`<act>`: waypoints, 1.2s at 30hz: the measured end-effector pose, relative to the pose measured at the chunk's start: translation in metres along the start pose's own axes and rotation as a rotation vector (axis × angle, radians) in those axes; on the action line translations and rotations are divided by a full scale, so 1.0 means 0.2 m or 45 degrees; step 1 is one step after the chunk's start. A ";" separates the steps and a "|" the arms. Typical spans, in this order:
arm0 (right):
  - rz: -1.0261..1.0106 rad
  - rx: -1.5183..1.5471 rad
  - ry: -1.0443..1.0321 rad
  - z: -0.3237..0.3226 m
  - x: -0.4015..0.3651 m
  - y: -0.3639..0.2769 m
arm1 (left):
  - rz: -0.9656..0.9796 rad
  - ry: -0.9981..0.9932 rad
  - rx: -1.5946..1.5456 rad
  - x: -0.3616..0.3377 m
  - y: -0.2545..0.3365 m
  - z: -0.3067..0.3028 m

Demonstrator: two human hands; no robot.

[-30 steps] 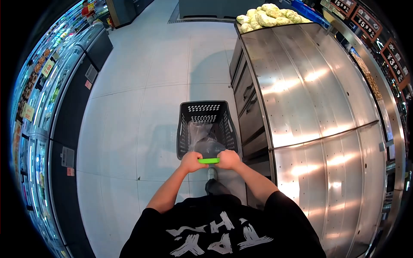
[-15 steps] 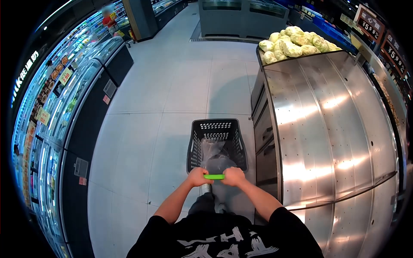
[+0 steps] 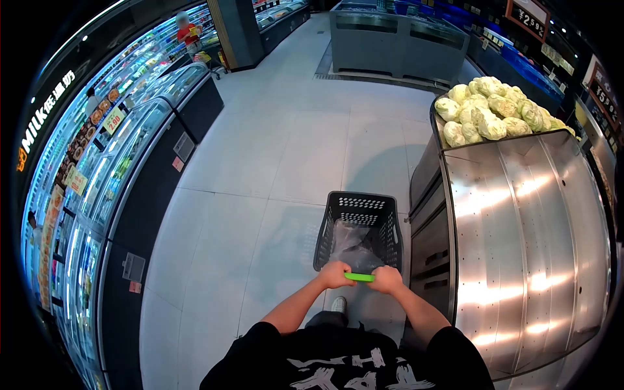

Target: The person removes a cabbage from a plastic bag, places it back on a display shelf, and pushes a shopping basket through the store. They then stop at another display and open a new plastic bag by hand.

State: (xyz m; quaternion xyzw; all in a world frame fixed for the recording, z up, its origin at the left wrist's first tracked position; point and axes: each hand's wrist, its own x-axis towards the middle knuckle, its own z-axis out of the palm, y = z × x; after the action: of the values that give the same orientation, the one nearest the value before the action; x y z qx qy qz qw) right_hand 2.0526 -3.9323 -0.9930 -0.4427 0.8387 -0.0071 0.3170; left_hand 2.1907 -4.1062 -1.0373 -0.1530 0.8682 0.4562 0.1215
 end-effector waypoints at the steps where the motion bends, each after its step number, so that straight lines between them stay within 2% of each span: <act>1: -0.008 0.006 0.014 -0.02 0.05 0.01 | 0.022 0.025 -0.008 0.06 -0.02 -0.04; 10: -0.022 0.049 0.046 -0.27 0.52 0.16 | 0.100 0.077 -0.037 0.56 -0.11 -0.31; 13: -0.042 0.021 0.060 -0.37 0.69 0.23 | 0.001 0.035 -0.050 0.74 -0.11 -0.39; 20: -0.036 0.033 0.104 -0.57 1.13 0.40 | 0.092 0.110 -0.026 1.20 -0.20 -0.60; 28: -0.048 0.070 0.083 -0.85 1.49 0.52 | -0.057 0.029 -0.040 1.60 -0.20 -0.85; 36: 0.038 0.098 0.055 -1.08 1.85 0.62 | 0.002 0.003 -0.033 2.01 -0.28 -1.07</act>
State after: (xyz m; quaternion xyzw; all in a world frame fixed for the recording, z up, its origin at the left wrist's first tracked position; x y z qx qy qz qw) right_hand 1.6946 -4.1923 -1.0507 -0.4174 0.8509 -0.0442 0.3158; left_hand 1.8249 -4.3753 -1.1025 -0.1544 0.8626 0.4671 0.1180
